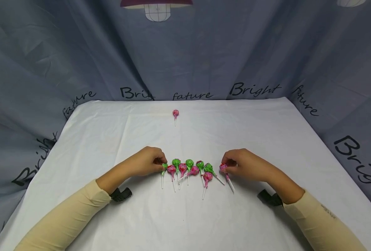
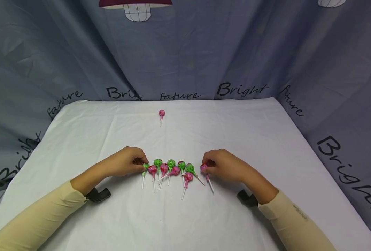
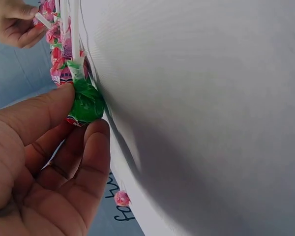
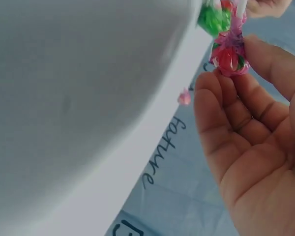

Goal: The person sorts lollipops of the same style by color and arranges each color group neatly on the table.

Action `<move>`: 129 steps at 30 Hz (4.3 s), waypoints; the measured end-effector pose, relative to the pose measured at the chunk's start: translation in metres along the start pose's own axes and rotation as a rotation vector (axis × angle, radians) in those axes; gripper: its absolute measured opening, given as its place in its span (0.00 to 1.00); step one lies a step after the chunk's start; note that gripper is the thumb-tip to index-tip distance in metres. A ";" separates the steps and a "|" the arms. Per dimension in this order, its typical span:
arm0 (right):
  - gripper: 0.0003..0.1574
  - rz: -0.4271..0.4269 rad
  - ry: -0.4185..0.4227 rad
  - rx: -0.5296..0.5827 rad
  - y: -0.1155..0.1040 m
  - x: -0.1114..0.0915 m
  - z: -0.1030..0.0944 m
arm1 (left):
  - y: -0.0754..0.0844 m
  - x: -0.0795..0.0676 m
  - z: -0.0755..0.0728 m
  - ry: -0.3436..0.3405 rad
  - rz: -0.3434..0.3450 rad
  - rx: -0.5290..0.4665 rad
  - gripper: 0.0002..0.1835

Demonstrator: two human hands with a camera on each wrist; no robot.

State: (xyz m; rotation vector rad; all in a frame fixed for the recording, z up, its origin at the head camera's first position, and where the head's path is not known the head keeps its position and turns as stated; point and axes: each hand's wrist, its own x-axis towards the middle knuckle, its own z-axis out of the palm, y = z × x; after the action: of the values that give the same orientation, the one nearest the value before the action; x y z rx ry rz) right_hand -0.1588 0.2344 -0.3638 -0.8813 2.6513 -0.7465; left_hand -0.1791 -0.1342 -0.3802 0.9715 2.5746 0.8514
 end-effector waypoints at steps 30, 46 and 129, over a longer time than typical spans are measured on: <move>0.12 0.131 0.076 0.022 0.029 0.189 -0.039 | 0.003 0.002 0.001 0.006 -0.045 -0.011 0.04; 0.13 0.225 0.132 0.083 0.036 0.249 -0.035 | 0.002 0.002 0.001 0.007 -0.051 -0.016 0.04; 0.10 -0.049 -0.088 0.126 -0.016 0.040 0.015 | 0.006 0.001 0.000 0.030 -0.036 0.025 0.03</move>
State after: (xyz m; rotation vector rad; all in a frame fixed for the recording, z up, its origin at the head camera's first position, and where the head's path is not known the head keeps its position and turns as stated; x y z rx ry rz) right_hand -0.1765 0.1934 -0.3700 -0.9264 2.4845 -0.8553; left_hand -0.1761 -0.1300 -0.3766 0.9230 2.6259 0.8322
